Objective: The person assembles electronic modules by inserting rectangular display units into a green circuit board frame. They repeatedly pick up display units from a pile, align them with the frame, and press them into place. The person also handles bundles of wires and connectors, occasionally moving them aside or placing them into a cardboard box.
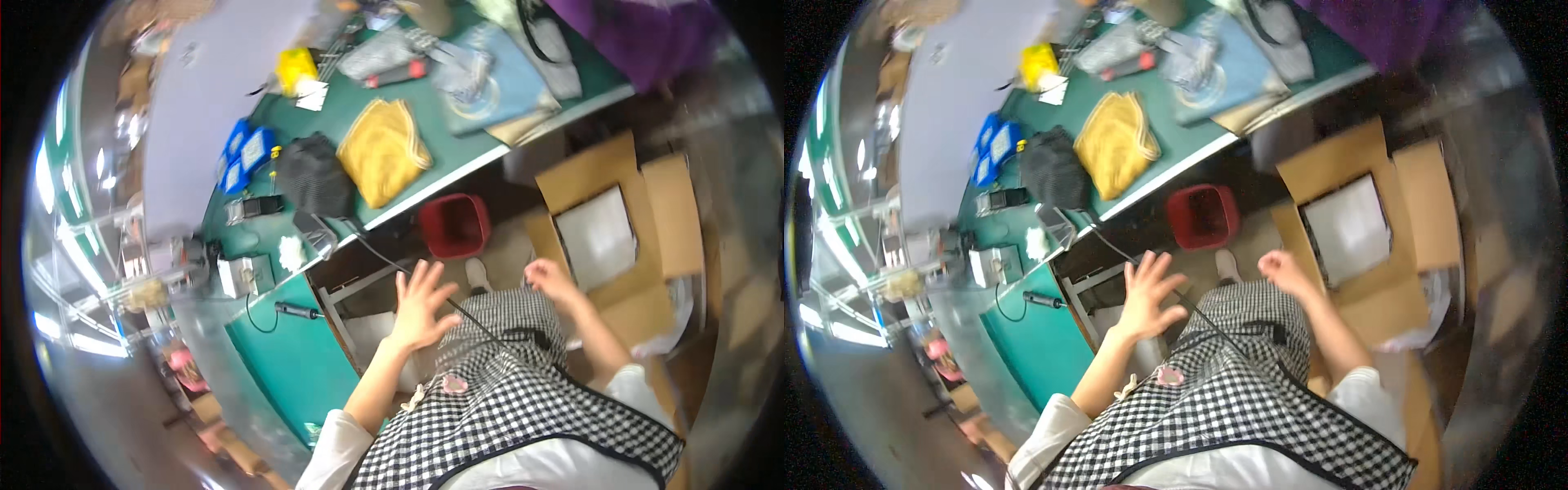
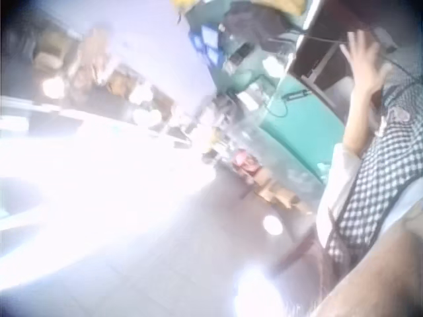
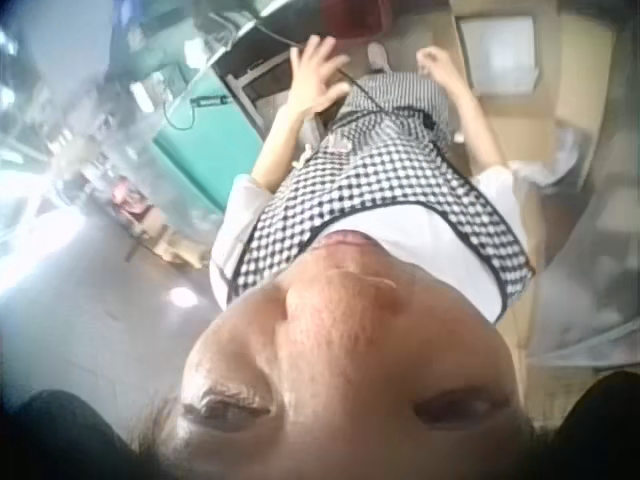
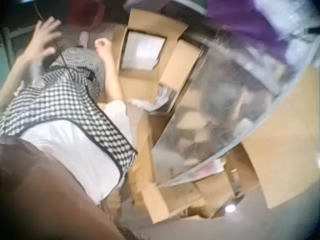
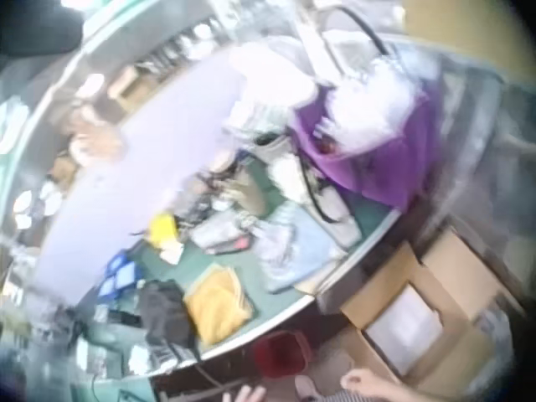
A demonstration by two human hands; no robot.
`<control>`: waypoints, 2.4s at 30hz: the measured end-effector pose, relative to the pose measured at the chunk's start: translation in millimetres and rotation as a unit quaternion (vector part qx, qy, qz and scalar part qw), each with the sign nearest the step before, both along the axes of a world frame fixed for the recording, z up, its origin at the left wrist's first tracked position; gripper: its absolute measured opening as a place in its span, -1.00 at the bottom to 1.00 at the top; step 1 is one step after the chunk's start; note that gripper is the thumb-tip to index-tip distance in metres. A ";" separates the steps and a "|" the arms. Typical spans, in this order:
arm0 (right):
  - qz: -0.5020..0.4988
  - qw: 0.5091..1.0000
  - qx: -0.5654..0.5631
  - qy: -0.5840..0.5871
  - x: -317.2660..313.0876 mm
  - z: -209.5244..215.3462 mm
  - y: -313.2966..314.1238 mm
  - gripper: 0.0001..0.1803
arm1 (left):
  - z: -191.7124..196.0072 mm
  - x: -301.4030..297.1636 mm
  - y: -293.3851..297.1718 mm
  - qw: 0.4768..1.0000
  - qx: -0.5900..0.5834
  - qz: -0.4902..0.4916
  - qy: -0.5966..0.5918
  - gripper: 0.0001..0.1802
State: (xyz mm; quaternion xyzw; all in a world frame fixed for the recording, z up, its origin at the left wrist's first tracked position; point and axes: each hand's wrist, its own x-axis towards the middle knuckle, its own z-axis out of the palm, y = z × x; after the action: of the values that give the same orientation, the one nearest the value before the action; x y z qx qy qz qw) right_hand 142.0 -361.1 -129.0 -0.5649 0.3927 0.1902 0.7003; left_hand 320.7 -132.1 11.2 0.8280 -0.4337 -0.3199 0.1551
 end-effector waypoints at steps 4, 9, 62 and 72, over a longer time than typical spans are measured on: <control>0.100 0.987 -0.099 -0.082 42.6 26.8 31.2 -0.82 | -22.2 -25.3 27.4 0.999 -0.026 -0.012 -0.034 -0.47; 0.107 0.987 0.002 -0.121 104.1 126.5 63.2 -0.70 | -18.8 9.1 23.3 0.972 -0.224 0.070 -0.029 -0.74; -0.011 0.826 -0.561 0.058 -188.2 161.3 -193.2 -0.85 | -24.8 -64.5 -255.8 0.959 0.020 -0.220 0.175 -0.08; -0.115 0.948 0.001 -0.297 -141.7 157.6 -206.6 -0.70 | 30.8 -40.3 -258.1 0.938 -0.270 -0.210 -0.050 0.04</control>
State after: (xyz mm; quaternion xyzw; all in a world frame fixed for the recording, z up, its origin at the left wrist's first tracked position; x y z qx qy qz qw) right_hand 0.3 -567.7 28.6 -0.5467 0.2288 -0.0676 0.8026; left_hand 280.4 -390.1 42.0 0.6601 -0.6748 -0.1738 0.2806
